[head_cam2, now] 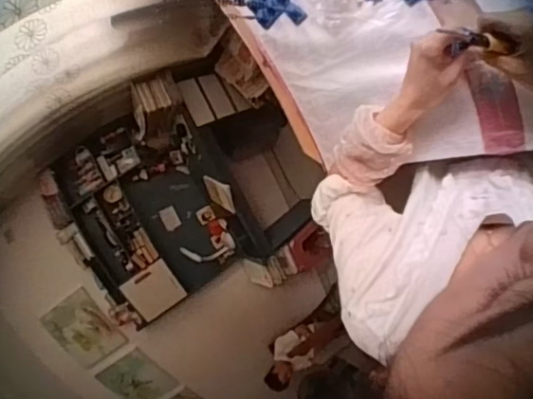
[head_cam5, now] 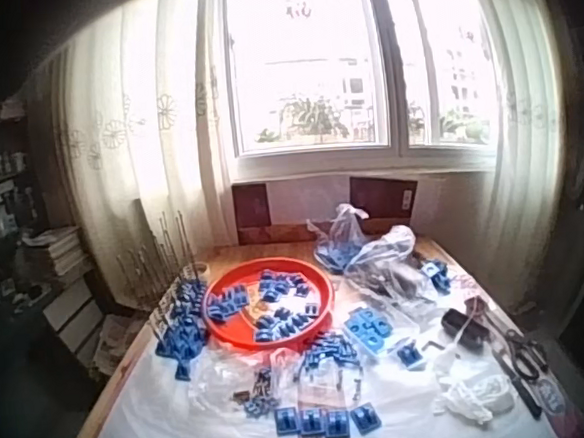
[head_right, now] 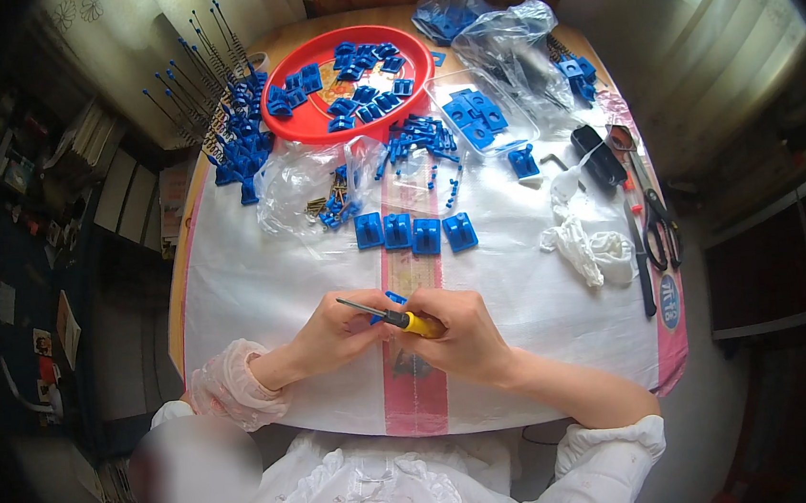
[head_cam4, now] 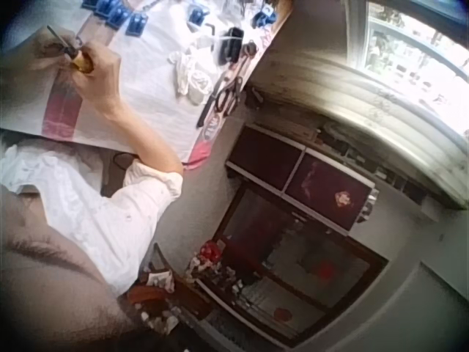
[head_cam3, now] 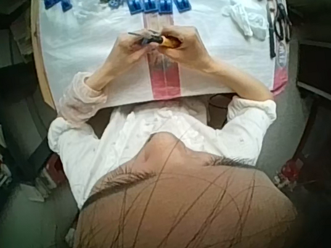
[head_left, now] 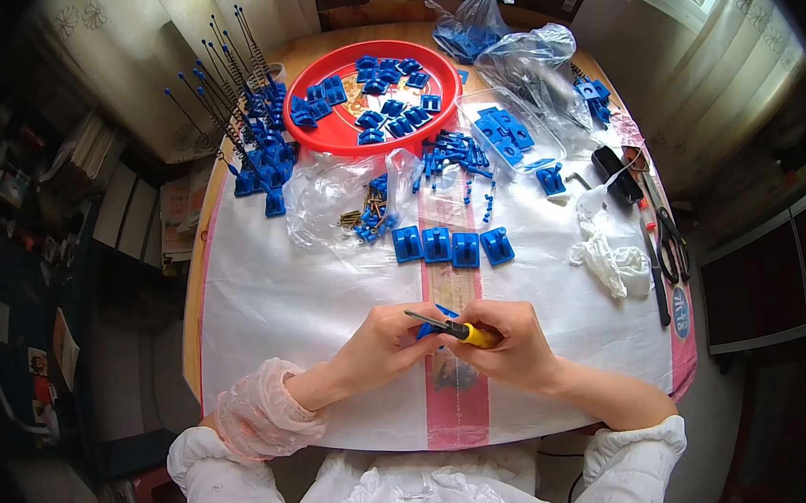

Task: Assembling blue plastic lighting components using a screwdriver.

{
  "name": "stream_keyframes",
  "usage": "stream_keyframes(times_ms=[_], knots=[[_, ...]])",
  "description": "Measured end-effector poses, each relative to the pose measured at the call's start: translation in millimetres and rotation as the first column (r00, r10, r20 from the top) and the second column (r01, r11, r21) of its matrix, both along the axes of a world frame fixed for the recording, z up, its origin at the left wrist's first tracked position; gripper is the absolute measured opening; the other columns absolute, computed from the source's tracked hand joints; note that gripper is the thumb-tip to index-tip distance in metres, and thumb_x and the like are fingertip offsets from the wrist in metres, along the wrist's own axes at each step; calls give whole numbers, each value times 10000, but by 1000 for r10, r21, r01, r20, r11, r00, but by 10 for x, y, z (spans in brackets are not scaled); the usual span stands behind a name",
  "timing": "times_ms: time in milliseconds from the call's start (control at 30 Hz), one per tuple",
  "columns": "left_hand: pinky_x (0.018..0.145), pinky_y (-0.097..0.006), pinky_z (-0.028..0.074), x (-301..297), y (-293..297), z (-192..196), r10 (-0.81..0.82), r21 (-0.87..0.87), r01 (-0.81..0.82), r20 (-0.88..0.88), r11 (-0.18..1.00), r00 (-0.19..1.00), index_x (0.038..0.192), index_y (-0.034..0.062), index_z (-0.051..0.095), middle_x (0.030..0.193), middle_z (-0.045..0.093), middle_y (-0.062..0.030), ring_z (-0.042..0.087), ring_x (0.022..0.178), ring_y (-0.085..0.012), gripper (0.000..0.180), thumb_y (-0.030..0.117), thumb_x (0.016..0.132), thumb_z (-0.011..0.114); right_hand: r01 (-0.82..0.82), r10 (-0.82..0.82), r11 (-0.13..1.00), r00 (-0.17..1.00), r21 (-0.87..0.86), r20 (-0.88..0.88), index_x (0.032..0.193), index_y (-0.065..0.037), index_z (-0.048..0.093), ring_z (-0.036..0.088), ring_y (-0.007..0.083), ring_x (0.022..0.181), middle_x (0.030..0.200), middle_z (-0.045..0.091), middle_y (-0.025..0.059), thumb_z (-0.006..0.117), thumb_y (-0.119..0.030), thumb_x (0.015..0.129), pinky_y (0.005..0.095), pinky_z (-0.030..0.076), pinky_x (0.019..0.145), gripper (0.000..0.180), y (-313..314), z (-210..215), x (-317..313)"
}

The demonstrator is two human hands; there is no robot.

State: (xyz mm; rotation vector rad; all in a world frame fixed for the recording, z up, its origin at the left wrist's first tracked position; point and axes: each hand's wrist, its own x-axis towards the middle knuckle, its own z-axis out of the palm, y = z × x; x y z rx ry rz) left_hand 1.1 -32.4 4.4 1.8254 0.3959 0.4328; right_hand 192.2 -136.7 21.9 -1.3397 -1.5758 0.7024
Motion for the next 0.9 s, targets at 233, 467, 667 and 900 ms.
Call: stream_keyframes(times_ms=[233, 467, 667, 900], knots=[[786, -251, 552, 13, -38, 40, 0, -201, -6, -32, 980, 999, 1095, -20, 667, 999, 708, -54, 649, 905, -81, 207, -76, 896, 649, -3, 2, 999, 1000, 36, 24, 811, -23, 605, 505, 238, 527, 635, 502, 103, 811, -45, 722, 348, 393, 506, 225, 1, -29, 4], [670, -229, 550, 1, -19, 11, 87, -126, -79, 59, 989, 994, 1073, 3, 706, 998, 700, -70, 671, 820, -83, 171, -3, 902, 699, -39, 43, 999, 990, 32, -137, 915, -11, 631, 515, 116, 537, 694, 596, 53, 787, -31, 805, 292, 381, 482, 192, 26, 0, -39], [700, -212, 556, -206, 461, 442, 327, 43, -327, 9, 944, 945, 1007, 76, 778, 1061, 585, -44, 648, 855, -100, 179, 6, 843, 761, 117, -118, 993, 960, -17, -255, 1016, -9, 651, 507, 16, 598, 745, 635, 3, 754, -28, 871, 210, 363, 492, 179, 42, -79, 82], [753, -262, 361, -524, 894, 415, 465, 162, -437, -275, 885, 841, 924, 122, 818, 920, 526, 12, 446, 856, -124, 197, 162, 739, 871, 57, -61, 998, 976, -22, -211, 1002, 4, 645, 552, 54, 614, 744, 649, 41, 727, -27, 886, 229, 417, 529, 145, 74, -51, 34]])
